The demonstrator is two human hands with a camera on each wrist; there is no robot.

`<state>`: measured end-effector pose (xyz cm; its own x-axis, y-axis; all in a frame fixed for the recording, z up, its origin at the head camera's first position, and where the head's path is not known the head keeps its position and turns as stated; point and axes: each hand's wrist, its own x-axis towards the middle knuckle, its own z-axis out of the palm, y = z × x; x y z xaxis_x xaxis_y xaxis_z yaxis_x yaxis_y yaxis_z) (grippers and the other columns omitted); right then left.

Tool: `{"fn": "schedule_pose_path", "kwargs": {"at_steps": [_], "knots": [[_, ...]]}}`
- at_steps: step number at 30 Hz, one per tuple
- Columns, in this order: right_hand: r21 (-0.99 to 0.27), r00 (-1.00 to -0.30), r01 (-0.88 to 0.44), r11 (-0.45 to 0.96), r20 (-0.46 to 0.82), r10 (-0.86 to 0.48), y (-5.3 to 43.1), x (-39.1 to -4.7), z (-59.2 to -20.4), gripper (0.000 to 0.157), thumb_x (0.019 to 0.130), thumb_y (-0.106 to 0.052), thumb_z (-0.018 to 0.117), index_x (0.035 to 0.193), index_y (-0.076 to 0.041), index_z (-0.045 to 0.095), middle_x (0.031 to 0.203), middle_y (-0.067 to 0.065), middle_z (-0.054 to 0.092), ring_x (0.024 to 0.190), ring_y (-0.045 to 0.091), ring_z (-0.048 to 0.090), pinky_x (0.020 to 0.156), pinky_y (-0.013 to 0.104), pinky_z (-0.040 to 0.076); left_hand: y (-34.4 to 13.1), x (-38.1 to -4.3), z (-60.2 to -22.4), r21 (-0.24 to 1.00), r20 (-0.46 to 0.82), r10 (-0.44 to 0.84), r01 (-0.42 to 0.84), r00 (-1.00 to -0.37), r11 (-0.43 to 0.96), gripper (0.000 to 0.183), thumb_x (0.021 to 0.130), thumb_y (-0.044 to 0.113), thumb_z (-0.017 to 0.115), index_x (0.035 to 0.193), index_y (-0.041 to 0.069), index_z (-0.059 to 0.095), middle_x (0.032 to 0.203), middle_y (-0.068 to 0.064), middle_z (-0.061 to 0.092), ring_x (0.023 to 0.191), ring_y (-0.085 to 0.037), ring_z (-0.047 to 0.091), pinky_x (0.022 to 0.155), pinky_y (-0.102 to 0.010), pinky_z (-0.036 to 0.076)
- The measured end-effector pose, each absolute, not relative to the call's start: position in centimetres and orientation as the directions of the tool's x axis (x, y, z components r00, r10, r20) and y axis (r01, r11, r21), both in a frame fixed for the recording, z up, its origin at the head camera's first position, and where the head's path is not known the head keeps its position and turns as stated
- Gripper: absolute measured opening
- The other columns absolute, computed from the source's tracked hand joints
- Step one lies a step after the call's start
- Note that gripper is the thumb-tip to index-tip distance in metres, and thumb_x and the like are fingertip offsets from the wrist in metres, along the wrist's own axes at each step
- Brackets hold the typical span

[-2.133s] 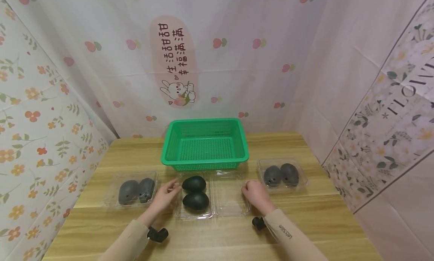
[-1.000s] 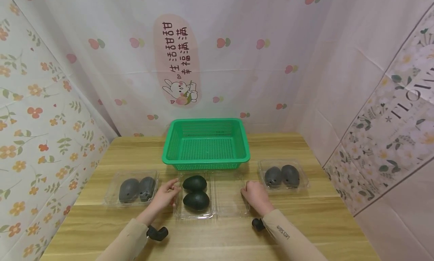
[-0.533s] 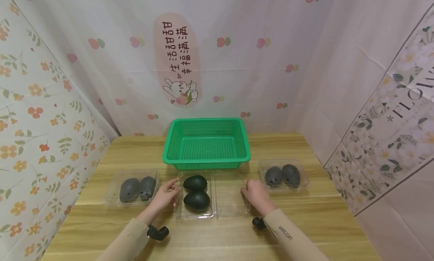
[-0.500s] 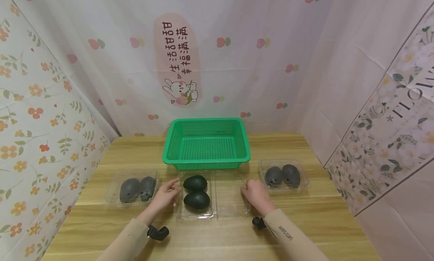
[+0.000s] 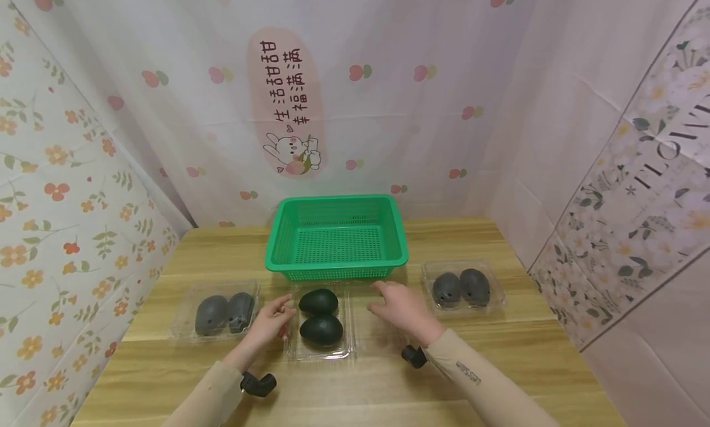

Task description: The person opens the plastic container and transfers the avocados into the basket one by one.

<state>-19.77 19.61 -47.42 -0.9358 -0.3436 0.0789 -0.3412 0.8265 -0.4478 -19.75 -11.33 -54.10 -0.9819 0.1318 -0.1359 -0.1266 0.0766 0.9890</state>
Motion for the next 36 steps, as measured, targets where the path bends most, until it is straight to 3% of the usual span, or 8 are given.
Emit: {"fn": "schedule_pose_path", "kwargs": {"at_steps": [11, 17, 36], "knots": [[-0.390, -0.797, -0.586, 0.710, 0.120, -0.592, 15.2, -18.7, -45.5, 0.038, 0.086, -0.028, 0.071, 0.119, -0.010, 0.066, 0.110, 0.005, 0.066, 0.093, 0.020, 0.063, 0.075, 0.035, 0.054, -11.4, -19.9, -54.5, 0.990, -0.136, 0.136, -0.129, -0.981, 0.056, 0.055, 0.094, 0.001, 0.057, 0.142, -0.011, 0.035, 0.086, -0.004, 0.042, 0.049, -0.009, 0.041, 0.040, -0.019, 0.042], [-0.376, -0.779, -0.592, 0.712, 0.045, -0.625, 13.6, -18.4, -45.2, 0.041, 0.086, -0.034, 0.072, 0.122, -0.016, 0.065, 0.118, 0.002, 0.063, 0.100, 0.016, 0.062, 0.078, 0.033, 0.054, -11.4, -20.1, -54.5, 0.991, -0.128, 0.147, -0.121, -0.981, 0.055, 0.054, 0.095, 0.000, 0.056, 0.142, -0.014, 0.033, 0.087, -0.004, 0.042, 0.048, -0.010, 0.040, 0.040, -0.020, 0.042], [-0.345, -0.725, -0.636, 0.690, -0.040, -0.688, 10.7, -19.2, -46.2, 0.043, 0.083, -0.030, 0.075, 0.122, -0.013, 0.066, 0.123, 0.003, 0.061, 0.108, 0.015, 0.060, 0.090, 0.028, 0.050, -11.4, -18.9, -52.1, 0.990, -0.142, 0.162, -0.139, -0.976, 0.031, 0.052, 0.094, -0.002, 0.055, 0.140, -0.016, 0.034, 0.086, -0.006, 0.042, 0.052, -0.012, 0.042, 0.041, -0.021, 0.043]]}}
